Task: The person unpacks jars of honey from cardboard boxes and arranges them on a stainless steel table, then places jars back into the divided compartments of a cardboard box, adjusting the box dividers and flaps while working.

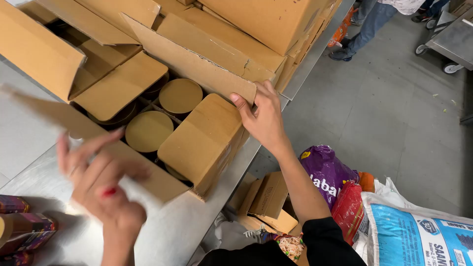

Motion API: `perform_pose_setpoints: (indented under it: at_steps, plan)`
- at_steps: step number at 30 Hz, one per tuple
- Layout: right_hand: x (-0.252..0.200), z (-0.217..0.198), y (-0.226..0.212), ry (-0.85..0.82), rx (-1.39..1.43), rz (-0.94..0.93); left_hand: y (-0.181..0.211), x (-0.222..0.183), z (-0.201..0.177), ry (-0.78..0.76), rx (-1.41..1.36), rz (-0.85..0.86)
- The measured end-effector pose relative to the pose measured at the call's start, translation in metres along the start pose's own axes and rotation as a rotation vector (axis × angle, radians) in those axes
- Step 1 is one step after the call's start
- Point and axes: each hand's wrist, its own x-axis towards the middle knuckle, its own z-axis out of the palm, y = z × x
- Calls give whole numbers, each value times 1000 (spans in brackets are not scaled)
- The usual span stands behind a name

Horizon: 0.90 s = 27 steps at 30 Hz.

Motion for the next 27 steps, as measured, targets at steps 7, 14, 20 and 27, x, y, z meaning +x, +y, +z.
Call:
perform_pose_setpoints:
  at_steps: [7, 14, 20, 27]
  plan:
    - [12, 10, -5, 19, -164, -229, 17, -82, -10, 192, -208, -330]
    - [5, 9, -12, 55, -58, -203, 6, -137, -15, 396, -709, -903]
    - [-34, -10, -45, 9, 151, -25, 30, -74, -53, 400, -669, -1155]
    - [-64, 4, -53, 88, 418, 89, 70, -50, -22, 33, 69, -517]
